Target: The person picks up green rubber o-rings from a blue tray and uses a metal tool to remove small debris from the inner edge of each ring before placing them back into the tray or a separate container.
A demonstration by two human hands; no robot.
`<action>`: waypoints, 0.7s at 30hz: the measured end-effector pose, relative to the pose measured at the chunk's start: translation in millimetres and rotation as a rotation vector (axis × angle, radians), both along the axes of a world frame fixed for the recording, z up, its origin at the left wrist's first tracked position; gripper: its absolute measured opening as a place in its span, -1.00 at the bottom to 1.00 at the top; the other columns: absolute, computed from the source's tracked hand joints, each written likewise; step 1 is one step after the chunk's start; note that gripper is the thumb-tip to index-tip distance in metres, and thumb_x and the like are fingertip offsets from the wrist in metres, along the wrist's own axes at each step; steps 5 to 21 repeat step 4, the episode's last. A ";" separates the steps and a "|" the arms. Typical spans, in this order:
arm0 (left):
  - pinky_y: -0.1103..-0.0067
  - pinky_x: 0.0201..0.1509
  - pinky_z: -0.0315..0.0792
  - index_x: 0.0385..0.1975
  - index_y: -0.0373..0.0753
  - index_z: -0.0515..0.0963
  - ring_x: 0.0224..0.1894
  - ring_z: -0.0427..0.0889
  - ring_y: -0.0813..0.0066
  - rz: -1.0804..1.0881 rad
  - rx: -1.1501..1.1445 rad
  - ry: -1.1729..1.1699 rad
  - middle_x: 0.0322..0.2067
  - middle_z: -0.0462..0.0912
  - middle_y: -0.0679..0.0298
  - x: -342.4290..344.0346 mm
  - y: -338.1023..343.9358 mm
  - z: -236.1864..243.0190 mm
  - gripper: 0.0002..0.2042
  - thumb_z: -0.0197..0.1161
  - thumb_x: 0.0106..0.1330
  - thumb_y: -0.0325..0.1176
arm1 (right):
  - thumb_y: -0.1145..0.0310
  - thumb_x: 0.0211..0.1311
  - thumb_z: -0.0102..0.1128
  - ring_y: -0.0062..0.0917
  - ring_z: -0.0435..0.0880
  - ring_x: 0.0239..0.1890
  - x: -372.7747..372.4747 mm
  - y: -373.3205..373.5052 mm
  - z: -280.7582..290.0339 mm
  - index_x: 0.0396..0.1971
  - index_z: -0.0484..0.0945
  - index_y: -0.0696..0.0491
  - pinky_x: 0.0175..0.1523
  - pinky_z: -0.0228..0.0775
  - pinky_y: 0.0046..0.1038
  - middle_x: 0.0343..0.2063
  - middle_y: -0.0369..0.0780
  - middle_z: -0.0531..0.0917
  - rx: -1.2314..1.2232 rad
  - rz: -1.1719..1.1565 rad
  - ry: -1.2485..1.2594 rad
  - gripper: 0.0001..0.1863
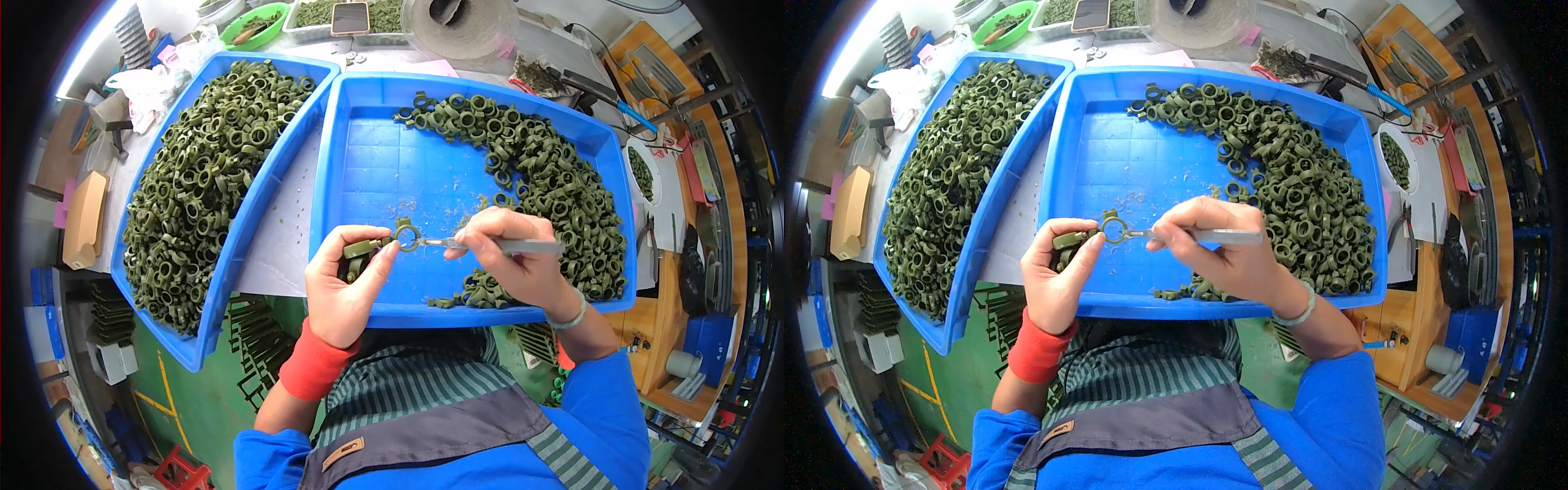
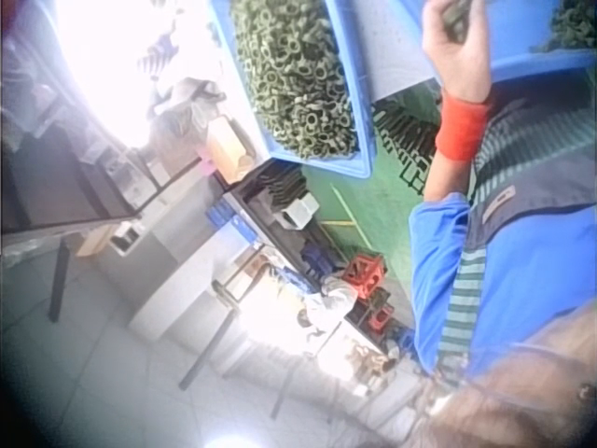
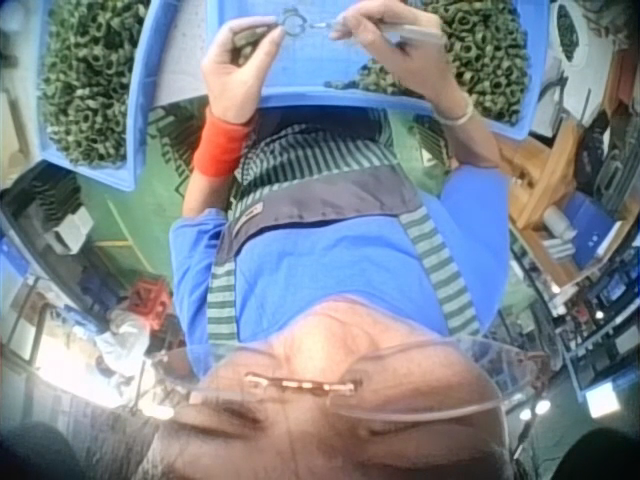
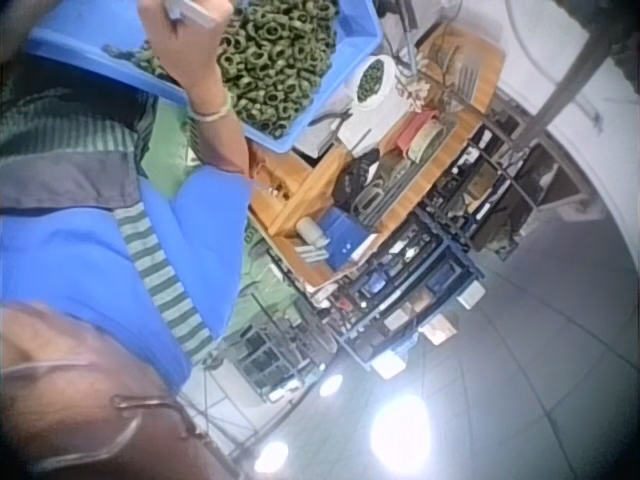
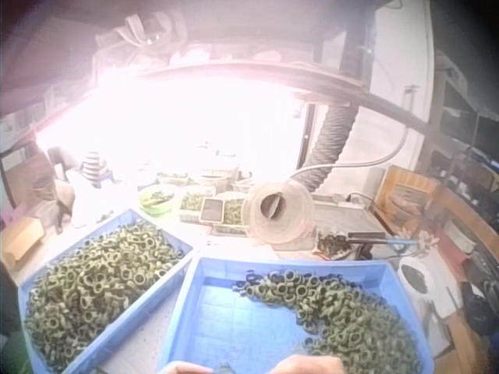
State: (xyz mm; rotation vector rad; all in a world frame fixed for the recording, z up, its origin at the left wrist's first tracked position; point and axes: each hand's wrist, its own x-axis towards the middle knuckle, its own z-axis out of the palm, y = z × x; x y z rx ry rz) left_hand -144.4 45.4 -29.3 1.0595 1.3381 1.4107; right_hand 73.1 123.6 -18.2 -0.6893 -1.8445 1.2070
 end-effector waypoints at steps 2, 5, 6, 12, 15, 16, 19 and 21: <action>0.82 -0.38 0.26 -0.16 -0.30 0.60 -0.42 0.42 0.85 0.008 -0.005 0.001 -0.41 0.58 0.48 0.4 -1.0 0.1 -0.85 0.35 0.31 -0.57 | 0.49 0.31 0.30 -0.61 0.73 -0.42 -5.3 -1.4 1.3 -0.28 0.67 0.16 -0.33 0.52 -0.59 -0.41 -0.22 0.77 0.181 0.042 0.025 -0.93; 0.82 -0.37 0.27 -0.16 -0.30 0.60 -0.42 0.44 0.84 0.031 -0.005 0.020 -0.40 0.59 0.48 -7.4 -1.9 2.1 -0.85 0.35 0.31 -0.57 | 0.51 0.30 0.31 -0.52 0.78 -0.34 -3.5 -1.1 -2.9 -0.18 0.69 0.18 -0.27 0.56 -0.58 -0.35 -0.18 0.79 0.125 0.082 0.048 -0.87; 0.82 -0.37 0.27 -0.16 -0.30 0.60 -0.42 0.44 0.84 0.031 -0.005 0.020 -0.40 0.59 0.48 -7.4 -1.9 2.1 -0.85 0.35 0.31 -0.57 | 0.51 0.30 0.31 -0.52 0.78 -0.34 -3.5 -1.1 -2.9 -0.18 0.69 0.18 -0.27 0.56 -0.58 -0.35 -0.18 0.79 0.125 0.082 0.048 -0.87; 0.82 -0.37 0.27 -0.16 -0.30 0.60 -0.42 0.44 0.84 0.031 -0.005 0.020 -0.40 0.59 0.48 -7.4 -1.9 2.1 -0.85 0.35 0.31 -0.57 | 0.51 0.30 0.31 -0.52 0.78 -0.34 -3.5 -1.1 -2.9 -0.18 0.69 0.18 -0.27 0.56 -0.58 -0.35 -0.18 0.79 0.125 0.082 0.048 -0.87; 0.82 -0.37 0.27 -0.16 -0.30 0.60 -0.42 0.44 0.84 0.031 -0.005 0.020 -0.40 0.59 0.48 -7.4 -1.9 2.1 -0.85 0.35 0.31 -0.57 | 0.51 0.30 0.31 -0.52 0.78 -0.34 -3.5 -1.1 -2.9 -0.18 0.69 0.18 -0.27 0.56 -0.58 -0.35 -0.18 0.79 0.125 0.082 0.048 -0.87; 0.82 -0.37 0.27 -0.16 -0.30 0.60 -0.42 0.44 0.84 0.031 -0.005 0.020 -0.40 0.59 0.48 -7.4 -1.9 2.1 -0.85 0.35 0.31 -0.57 | 0.51 0.30 0.31 -0.52 0.78 -0.34 -3.5 -1.1 -2.9 -0.18 0.69 0.18 -0.27 0.56 -0.58 -0.35 -0.18 0.79 0.125 0.082 0.048 -0.87; 0.82 -0.37 0.27 -0.16 -0.30 0.60 -0.42 0.44 0.84 0.031 -0.005 0.020 -0.40 0.59 0.48 -7.4 -1.9 2.1 -0.85 0.35 0.31 -0.57 | 0.51 0.30 0.31 -0.52 0.78 -0.34 -3.5 -1.1 -2.9 -0.18 0.69 0.18 -0.27 0.56 -0.58 -0.35 -0.18 0.79 0.125 0.082 0.048 -0.87; 0.82 -0.37 0.27 -0.16 -0.30 0.60 -0.42 0.44 0.84 0.031 -0.005 0.020 -0.40 0.59 0.48 -7.4 -1.9 2.1 -0.85 0.35 0.31 -0.57 | 0.51 0.30 0.31 -0.52 0.78 -0.34 -3.5 -1.1 -2.9 -0.18 0.69 0.18 -0.27 0.56 -0.58 -0.35 -0.18 0.79 0.125 0.082 0.048 -0.87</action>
